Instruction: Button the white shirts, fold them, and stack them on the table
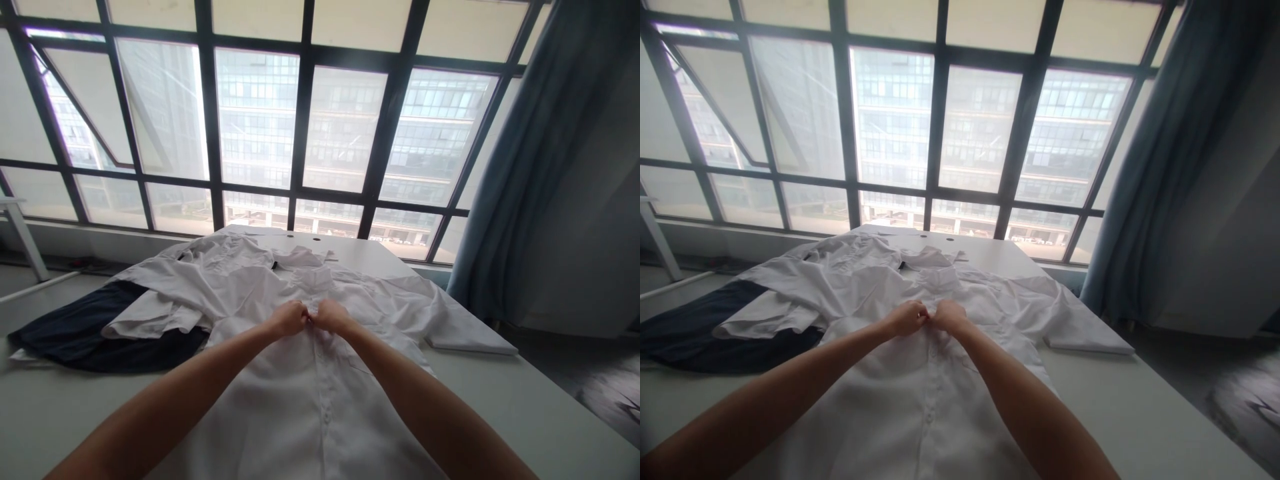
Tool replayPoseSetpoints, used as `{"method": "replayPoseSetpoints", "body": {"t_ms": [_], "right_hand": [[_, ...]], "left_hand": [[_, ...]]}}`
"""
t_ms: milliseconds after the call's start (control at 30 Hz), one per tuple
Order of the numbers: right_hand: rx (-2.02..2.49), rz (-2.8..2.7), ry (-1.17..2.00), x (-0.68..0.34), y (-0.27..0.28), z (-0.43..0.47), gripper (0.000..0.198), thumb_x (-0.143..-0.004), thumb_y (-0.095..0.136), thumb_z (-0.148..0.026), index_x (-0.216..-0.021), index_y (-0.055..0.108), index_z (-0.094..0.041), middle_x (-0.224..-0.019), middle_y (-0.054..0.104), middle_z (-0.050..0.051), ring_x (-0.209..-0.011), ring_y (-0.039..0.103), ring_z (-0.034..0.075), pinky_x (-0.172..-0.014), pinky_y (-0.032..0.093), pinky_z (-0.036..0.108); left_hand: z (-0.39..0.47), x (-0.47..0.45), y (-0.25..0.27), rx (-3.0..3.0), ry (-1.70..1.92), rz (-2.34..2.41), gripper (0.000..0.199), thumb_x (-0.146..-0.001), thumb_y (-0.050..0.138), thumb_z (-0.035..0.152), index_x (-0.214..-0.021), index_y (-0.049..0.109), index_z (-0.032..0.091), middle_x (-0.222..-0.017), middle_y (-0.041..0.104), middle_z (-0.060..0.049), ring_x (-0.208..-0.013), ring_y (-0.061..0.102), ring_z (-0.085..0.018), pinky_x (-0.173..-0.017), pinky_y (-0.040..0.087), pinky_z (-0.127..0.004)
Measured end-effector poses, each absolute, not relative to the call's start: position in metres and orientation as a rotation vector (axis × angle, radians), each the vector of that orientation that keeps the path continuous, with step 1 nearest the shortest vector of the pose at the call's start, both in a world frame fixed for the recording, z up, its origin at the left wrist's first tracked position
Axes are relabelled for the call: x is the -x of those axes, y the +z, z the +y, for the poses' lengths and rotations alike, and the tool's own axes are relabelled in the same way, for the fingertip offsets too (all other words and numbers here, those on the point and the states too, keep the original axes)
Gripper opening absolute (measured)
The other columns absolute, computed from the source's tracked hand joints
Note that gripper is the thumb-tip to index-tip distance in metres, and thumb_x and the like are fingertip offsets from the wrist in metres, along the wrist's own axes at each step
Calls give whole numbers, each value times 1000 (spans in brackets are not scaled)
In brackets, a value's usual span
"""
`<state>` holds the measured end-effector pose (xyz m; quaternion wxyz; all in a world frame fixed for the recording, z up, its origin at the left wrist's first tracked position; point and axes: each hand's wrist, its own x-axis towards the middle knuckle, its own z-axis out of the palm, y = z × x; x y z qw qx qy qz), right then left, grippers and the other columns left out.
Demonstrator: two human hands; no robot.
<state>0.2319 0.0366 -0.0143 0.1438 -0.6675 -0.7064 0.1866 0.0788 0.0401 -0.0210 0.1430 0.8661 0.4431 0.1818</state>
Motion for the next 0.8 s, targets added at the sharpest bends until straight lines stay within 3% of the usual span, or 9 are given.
{"method": "replayPoseSetpoints", "body": {"t_ms": [167, 367, 533, 667, 800], "right_hand": [[1989, -1872, 804, -245, -14, 48, 25, -77, 66, -22, -54, 57, -16, -48, 59, 6, -51, 64, 21, -50, 53, 28], [1841, -1677, 1139, -260, -10, 45, 19, -81, 59, -14, -62, 60, -13, -60, 66, 4, -53, 65, 14, -46, 51, 19], [1761, -1578, 1218, -259, -7, 44, 18, -78, 58, -9, -61, 59, -13, -55, 66, 4, -50, 64, 14, -43, 48, 17], [1676, -1542, 1203, -256, -14, 45, 21, -77, 58, -9, -57, 57, -14, -51, 64, 4, -49, 63, 14, -44, 49, 19], [1540, -1528, 1126, -259, -32, 43, 20, -79, 54, -10, -60, 58, -15, -52, 63, 0, -47, 61, 11, -44, 46, 17]], "left_hand": [[57, -91, -21, -2348, 501, 1346, 17, -75, 58, 21, -65, 70, 13, -57, 58, -5, -58, 53, -17, -60, 39, -27], [71, -106, -23, -2115, 461, 1419, 16, -67, 67, 17, -54, 59, 12, -45, 48, -1, -47, 44, -12, -49, 31, -26], [74, -108, -16, -1976, 444, 1386, 28, -62, 71, 12, -45, 48, 15, -40, 40, 3, -41, 37, -8, -43, 25, -24], [73, -103, -11, -1803, 353, 1317, 34, -69, 70, 20, -44, 48, 16, -37, 41, 2, -37, 37, -9, -39, 25, -22], [68, -98, -15, -1617, 397, 1197, 31, -80, 65, 30, -56, 54, 14, -48, 50, 2, -38, 42, -7, -41, 33, -20]]}}
